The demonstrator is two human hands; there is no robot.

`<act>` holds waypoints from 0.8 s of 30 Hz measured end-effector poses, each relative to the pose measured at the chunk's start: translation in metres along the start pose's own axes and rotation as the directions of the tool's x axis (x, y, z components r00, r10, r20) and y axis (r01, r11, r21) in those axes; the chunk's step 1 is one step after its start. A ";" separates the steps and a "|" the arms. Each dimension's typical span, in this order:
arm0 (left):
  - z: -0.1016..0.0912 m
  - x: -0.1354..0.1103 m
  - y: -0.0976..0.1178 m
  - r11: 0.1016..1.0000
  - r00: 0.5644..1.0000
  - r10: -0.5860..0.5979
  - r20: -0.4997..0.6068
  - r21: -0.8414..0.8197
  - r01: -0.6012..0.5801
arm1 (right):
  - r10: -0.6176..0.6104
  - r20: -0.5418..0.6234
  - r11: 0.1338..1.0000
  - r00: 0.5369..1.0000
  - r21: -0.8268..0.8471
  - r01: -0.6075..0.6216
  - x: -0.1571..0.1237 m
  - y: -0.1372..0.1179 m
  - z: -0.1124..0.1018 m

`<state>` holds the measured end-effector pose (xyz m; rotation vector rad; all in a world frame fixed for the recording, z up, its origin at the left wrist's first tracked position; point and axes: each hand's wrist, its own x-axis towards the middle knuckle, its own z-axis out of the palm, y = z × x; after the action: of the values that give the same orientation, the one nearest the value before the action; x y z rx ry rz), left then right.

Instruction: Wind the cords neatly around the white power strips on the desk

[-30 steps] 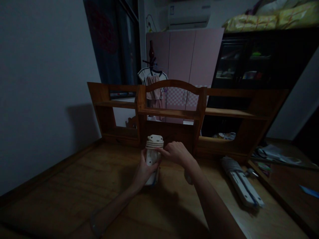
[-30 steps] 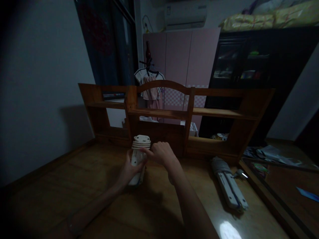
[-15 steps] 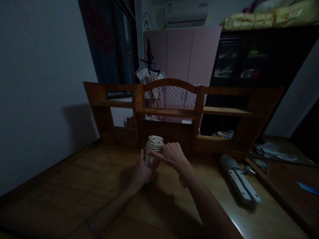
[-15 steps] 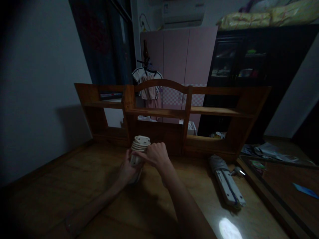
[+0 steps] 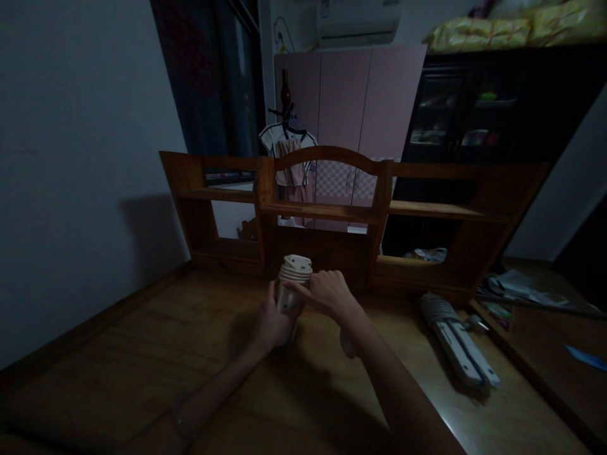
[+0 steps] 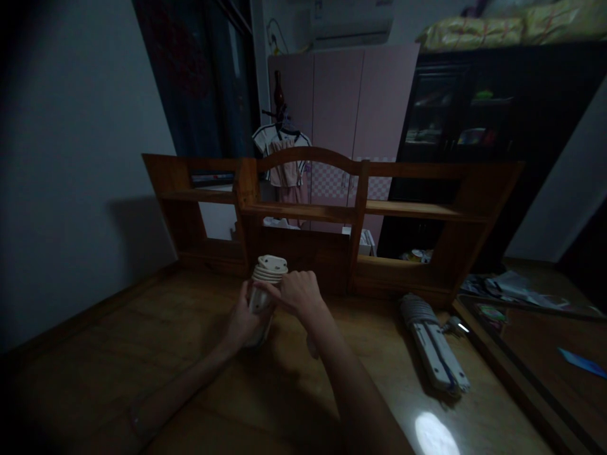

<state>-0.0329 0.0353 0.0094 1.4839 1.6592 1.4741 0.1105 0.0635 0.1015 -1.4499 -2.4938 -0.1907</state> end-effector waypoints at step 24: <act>0.005 -0.001 -0.001 0.956 0.998 0.002 0.061 -0.293 0.016 | 0.216 0.341 0.968 0.915 0.047 -0.246 -0.008 0.067 -0.017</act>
<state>-0.0285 0.0370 0.0070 1.3429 1.3399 1.5760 0.1755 0.0860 0.1143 -1.8544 -2.5079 0.2281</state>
